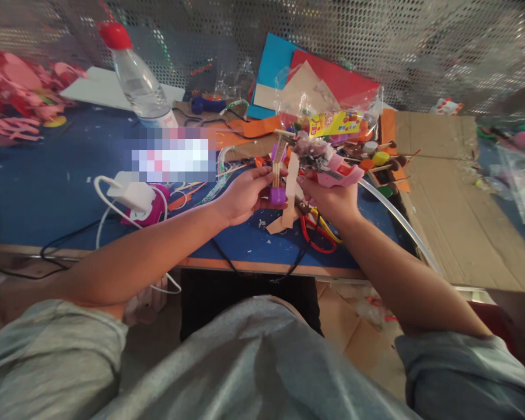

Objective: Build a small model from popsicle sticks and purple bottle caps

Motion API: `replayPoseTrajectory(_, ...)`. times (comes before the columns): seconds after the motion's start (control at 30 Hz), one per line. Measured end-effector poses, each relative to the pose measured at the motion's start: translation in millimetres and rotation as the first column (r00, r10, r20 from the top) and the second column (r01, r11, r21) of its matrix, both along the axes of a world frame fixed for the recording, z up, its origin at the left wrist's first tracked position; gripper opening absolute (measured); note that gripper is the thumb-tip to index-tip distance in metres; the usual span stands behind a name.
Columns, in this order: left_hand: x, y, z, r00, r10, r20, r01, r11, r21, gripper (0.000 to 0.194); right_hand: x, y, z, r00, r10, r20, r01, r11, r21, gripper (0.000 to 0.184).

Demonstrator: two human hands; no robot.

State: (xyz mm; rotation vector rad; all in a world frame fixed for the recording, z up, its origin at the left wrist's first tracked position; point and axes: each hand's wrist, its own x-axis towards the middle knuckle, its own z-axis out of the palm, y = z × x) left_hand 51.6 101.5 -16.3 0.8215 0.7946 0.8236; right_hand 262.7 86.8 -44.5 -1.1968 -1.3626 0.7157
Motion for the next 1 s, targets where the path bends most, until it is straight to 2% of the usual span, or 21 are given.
replayPoseTrajectory(0.33,-2.0,2.8,-2.2,0.999,-0.031,0.029,0.030,0.999,0.026,0.020,-2.4,1.0,0.4,0.998,0.019,-0.054,-0.023,0.997,-0.069,0.045)
replayPoseTrajectory(0.53,-2.9,2.3,-0.7,0.998,-0.023,0.053,0.020,0.998,0.052,0.018,-9.0,-2.9,3.5,0.997,0.004,-0.075,-0.016,0.987,-0.161,0.042)
replayPoseTrajectory(0.77,-5.4,3.2,-3.3,0.994,-0.029,0.105,0.021,0.997,0.081,0.015,-6.5,-0.5,1.8,0.998,0.056,-0.042,-0.062,0.986,-0.153,0.038)
replayPoseTrajectory(1.0,-4.2,1.2,0.5,0.997,0.014,0.077,-0.020,0.996,0.083,0.016,-4.8,2.4,-3.7,0.997,0.054,-0.052,-0.060,0.988,-0.142,0.044)
